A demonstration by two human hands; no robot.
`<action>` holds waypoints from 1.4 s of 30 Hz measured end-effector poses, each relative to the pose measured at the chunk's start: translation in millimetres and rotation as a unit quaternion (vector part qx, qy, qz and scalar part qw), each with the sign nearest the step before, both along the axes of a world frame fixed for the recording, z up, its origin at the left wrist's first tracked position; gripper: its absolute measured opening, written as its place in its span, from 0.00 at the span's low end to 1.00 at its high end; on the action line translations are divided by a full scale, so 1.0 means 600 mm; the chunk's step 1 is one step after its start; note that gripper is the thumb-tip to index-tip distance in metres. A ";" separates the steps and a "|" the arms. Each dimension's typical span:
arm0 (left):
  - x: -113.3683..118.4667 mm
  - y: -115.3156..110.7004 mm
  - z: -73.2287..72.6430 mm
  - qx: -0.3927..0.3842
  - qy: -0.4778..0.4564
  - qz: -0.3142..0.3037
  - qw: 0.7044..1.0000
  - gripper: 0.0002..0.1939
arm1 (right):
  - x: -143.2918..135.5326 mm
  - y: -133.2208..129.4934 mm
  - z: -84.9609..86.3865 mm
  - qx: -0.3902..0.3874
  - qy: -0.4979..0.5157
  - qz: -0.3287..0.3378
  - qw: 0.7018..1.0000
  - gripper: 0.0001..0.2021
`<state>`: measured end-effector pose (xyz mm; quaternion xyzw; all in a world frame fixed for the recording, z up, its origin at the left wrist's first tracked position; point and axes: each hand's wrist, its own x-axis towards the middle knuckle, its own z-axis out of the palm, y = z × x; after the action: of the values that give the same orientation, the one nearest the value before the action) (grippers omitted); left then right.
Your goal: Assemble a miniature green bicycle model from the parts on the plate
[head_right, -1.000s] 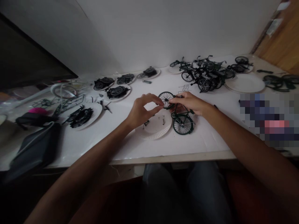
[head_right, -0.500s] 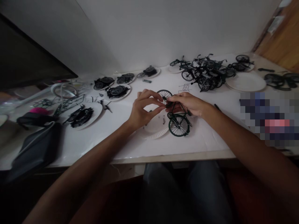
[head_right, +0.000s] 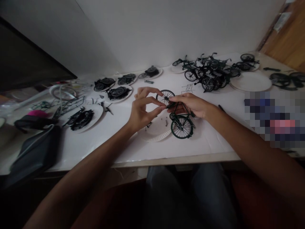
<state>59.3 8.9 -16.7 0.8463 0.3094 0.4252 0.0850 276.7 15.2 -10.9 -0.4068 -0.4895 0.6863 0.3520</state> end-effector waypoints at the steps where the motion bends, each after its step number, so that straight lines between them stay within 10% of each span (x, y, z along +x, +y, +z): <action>1: 0.000 0.000 0.000 -0.001 -0.001 -0.004 1.000 0.05 | 0.000 0.000 0.000 0.001 0.000 0.001 1.000 0.07; 42: -0.033 0.008 0.004 0.113 0.177 -0.029 0.977 0.06 | 0.010 0.002 -0.003 -0.034 0.017 0.004 0.999 0.05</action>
<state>39.4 13.6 -14.0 0.9208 0.2450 0.2985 -0.0550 282.4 16.5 -12.7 -0.4049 -0.4615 0.7107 0.3434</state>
